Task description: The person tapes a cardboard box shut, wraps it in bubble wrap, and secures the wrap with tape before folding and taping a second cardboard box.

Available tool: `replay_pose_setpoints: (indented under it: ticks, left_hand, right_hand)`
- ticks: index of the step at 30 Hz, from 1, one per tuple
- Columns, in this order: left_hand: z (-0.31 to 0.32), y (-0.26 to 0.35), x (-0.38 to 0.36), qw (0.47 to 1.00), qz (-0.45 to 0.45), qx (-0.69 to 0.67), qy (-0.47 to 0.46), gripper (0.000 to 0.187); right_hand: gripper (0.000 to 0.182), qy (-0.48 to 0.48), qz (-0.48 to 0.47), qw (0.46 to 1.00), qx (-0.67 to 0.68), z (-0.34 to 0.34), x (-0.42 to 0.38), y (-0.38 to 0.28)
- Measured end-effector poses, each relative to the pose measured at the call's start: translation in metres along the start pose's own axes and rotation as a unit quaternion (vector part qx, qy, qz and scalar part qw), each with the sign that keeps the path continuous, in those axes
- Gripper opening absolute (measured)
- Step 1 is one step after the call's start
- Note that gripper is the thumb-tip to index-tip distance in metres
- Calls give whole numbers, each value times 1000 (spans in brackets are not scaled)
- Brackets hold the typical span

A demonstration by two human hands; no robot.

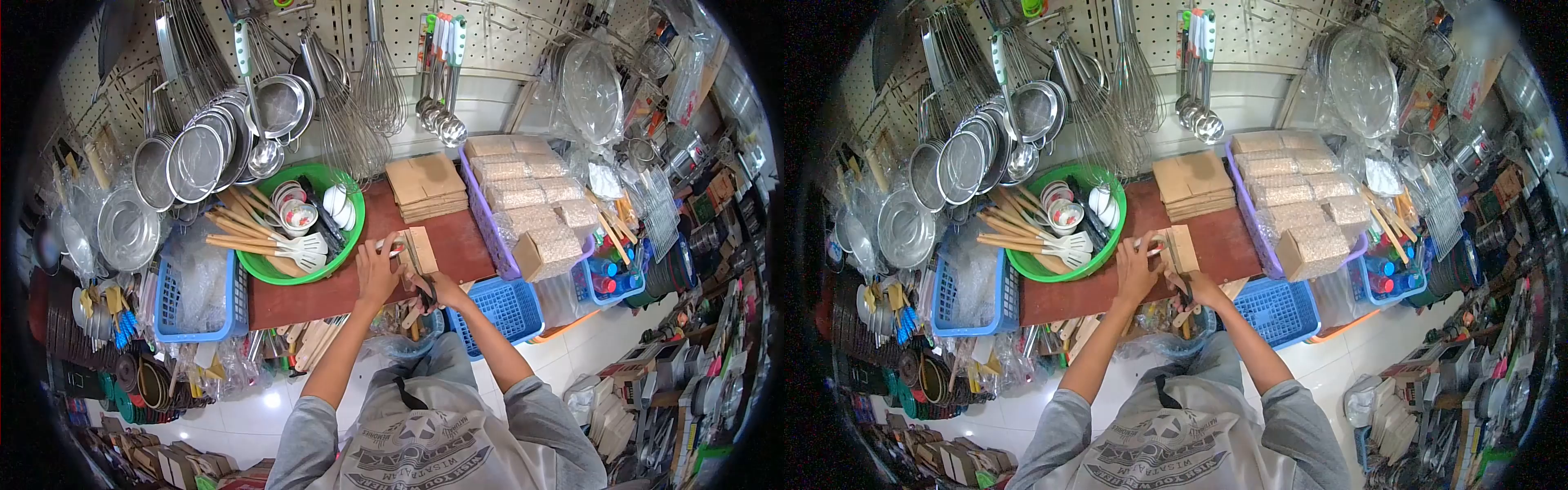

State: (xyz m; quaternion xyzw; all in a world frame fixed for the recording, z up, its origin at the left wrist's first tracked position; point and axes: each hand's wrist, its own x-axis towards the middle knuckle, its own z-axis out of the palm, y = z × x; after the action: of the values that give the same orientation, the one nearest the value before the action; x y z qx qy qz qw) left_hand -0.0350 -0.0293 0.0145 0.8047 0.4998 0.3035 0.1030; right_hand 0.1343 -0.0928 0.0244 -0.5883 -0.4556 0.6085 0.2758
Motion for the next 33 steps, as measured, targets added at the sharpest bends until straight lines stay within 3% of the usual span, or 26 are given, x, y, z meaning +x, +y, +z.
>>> replay_pose_setpoints:
  ticks: [14, 23, 29, 33]
  left_hand:
    - [4, 1, -1, 999, 12, 22, 26, 70]
    - [-5, 1, 4, 999, -2, 33, 8, 70]
    - [3, -9, 7, 999, -21, 21, -32, 65]
    - [8, -21, 12, 997, -33, 15, -64, 68]
  right_hand:
    - [56, 12, -13, 1000, -26, 1, -5, -7]
    - [56, -37, -45, 998, -37, -4, -16, -10]
    - [47, -135, -95, 985, -49, -34, -26, -20]
    - [48, -76, -121, 990, -16, -50, -34, -41]
